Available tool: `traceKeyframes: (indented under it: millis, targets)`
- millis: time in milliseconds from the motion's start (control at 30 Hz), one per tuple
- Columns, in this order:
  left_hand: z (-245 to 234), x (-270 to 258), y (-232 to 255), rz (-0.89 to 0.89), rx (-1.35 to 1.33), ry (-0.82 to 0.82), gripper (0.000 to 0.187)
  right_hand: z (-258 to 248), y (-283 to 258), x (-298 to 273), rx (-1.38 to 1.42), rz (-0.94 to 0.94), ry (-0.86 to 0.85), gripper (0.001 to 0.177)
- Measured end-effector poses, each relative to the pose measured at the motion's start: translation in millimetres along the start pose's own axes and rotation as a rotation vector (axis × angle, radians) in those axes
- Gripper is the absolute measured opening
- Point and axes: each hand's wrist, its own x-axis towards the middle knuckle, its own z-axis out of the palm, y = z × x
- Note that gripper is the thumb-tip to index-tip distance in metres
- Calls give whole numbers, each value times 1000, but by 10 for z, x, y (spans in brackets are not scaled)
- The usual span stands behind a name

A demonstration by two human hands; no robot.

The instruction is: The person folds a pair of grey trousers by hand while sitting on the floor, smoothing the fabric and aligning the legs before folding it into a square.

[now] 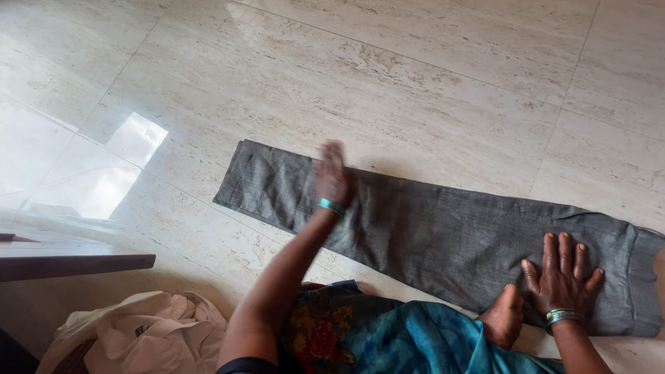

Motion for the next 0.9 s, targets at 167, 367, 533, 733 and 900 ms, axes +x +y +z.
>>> traceKeyframes:
  millis: [167, 367, 533, 733, 900]
  targets:
    - [-629, -1086, 1208, 701, -913, -92, 86, 45, 13, 1, -4, 0, -2, 82]
    - [-294, -784, 669, 536, -653, -181, 84, 100, 84, 13, -12, -1, -7, 83]
    - [218, -469, -189, 282, -610, -195, 84, 38, 49, 4, -21, 2, -12, 83]
    - [927, -290, -1012, 46, -663, -146, 84, 35, 51, -3, 7, -23, 14, 83]
    - [1298, -240, -1437, -107, -671, -126, 80, 5, 38, -8, -17, -11, 7, 84]
